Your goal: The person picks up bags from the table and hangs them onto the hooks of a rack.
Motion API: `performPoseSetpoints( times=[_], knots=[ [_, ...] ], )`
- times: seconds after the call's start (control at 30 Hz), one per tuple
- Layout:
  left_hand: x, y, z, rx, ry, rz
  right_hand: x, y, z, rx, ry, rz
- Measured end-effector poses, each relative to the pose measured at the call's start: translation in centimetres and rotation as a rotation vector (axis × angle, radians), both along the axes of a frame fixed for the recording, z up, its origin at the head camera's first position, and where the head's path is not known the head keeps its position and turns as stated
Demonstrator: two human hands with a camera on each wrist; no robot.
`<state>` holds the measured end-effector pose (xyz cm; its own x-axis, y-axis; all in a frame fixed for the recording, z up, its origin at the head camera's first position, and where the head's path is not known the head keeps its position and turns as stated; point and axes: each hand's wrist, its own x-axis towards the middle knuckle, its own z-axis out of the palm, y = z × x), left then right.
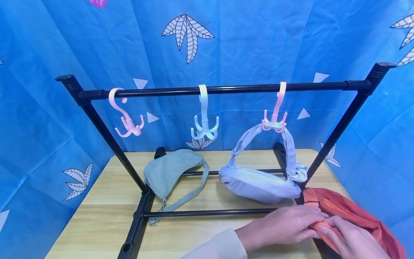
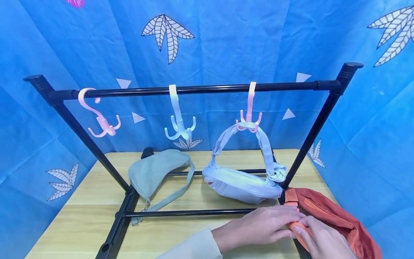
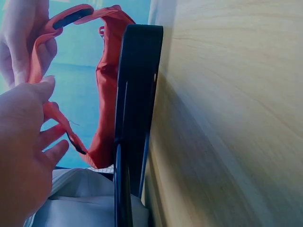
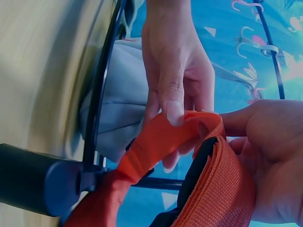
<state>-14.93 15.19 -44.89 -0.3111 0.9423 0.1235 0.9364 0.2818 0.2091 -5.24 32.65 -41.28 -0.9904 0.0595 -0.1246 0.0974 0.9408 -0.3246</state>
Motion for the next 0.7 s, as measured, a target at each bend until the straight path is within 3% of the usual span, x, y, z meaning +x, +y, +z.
performPoseSetpoints(
  times=[0.13, 0.37, 0.53, 0.7],
  knots=[
    [0.2, -0.2, 0.1, 0.040, -0.020, -0.001, 0.4, -0.2, 0.4, 0.025, 0.052, 0.019],
    [0.6, -0.7, 0.3, 0.144, 0.072, -0.054, 1.0, -0.4, 0.8, 0.052, 0.106, 0.018],
    [0.9, -1.0, 0.7, 0.107, 0.064, -0.048, 1.5, -0.9, 1.0, 0.065, 0.139, 0.006],
    [1.1, -1.3, 1.1, 0.081, 0.044, -0.037, 1.9, -1.6, 1.2, 0.082, 0.258, 0.009]
  ],
)
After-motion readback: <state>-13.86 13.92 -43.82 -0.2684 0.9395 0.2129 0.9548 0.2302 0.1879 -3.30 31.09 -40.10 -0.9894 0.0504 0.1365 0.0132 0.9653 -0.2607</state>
